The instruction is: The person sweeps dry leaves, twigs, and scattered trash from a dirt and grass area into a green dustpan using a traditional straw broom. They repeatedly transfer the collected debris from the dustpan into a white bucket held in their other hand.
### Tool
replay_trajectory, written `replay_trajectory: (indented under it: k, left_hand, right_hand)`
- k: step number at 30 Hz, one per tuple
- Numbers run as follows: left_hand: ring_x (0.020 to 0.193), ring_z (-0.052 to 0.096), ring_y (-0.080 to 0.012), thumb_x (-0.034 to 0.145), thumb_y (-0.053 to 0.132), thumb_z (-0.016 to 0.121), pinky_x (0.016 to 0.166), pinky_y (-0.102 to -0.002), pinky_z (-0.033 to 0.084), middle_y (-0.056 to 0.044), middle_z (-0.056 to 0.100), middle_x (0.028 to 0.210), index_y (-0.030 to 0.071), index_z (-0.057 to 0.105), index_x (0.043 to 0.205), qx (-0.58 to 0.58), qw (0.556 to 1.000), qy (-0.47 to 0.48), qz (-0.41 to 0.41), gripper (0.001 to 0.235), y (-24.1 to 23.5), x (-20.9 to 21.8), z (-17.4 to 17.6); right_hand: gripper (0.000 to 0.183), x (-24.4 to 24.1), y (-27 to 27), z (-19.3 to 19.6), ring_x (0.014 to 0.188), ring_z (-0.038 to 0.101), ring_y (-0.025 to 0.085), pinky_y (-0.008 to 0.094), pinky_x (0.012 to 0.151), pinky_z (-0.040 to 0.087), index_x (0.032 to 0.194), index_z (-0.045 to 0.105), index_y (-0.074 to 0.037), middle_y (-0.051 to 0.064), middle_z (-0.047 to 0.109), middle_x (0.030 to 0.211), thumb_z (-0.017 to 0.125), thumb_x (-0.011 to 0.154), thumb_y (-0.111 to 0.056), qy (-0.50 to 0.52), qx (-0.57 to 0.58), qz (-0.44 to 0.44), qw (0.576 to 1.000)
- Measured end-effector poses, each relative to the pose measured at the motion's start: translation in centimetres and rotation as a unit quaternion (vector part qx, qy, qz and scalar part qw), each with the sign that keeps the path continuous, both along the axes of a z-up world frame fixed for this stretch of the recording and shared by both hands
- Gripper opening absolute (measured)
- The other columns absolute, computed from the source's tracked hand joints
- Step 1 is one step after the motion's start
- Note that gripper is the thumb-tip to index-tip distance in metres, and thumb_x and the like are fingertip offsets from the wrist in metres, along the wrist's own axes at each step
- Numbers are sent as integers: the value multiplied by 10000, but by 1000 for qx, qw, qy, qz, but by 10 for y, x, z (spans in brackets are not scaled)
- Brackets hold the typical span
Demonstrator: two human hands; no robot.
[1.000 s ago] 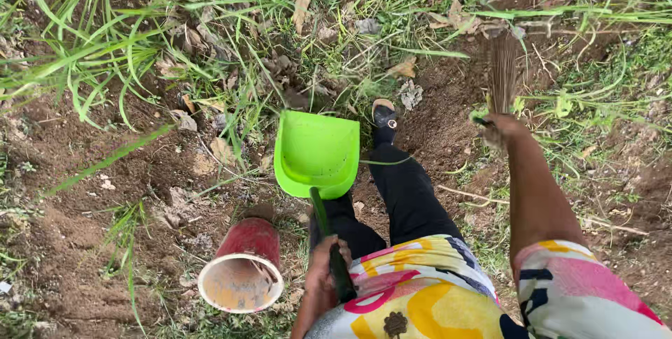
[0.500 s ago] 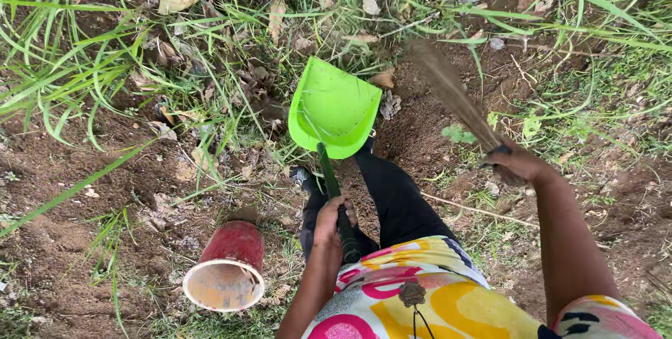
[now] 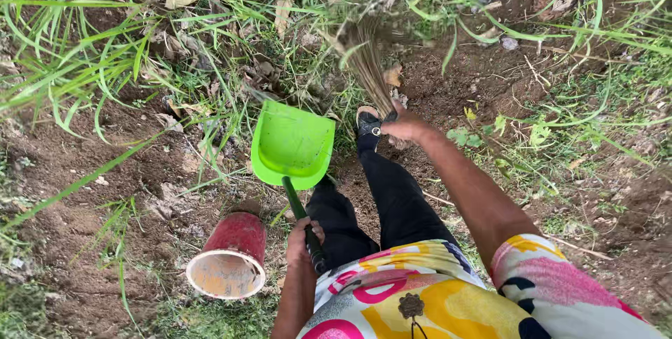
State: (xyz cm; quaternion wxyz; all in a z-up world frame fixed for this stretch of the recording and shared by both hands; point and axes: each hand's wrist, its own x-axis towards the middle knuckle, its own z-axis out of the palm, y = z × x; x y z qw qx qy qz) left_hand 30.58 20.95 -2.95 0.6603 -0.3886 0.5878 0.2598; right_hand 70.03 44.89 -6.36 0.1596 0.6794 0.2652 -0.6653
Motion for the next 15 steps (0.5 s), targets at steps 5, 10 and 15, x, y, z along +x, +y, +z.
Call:
replay_trajectory:
  k: [5, 10, 15]
  left_hand:
    - [573, 531, -153, 935, 159, 610, 491, -275, 470, -73, 554, 736, 21, 487, 899, 27, 997, 69, -38, 188, 10, 8, 14]
    - [554, 516, -151, 916, 147, 606, 474, -282, 454, -66, 546, 722, 81, 466, 913, 36, 996, 48, -73, 155, 23, 25, 20]
    - [558, 525, -155, 938, 155, 611, 475, -290, 455, -77, 573, 745, 45, 494, 937, 37, 997, 10, -73, 161, 30, 28, 9]
  right_hand:
    - [1038, -5, -19, 71, 719, 648, 184, 342, 652, 565, 1659, 136, -303, 78, 685, 996, 710, 808, -152, 126, 2, 14, 992]
    - [931, 0, -120, 93, 673, 661, 200, 364, 591, 587, 1596, 201, -289, 71, 631, 965, 736, 847, -148, 44, -20, -209, 977]
    - [354, 1, -199, 29, 556, 599, 188, 359, 485, 534, 1159, 441, -174, 55, 569, 733, 687, 905, -183, -23, -104, -637, 763]
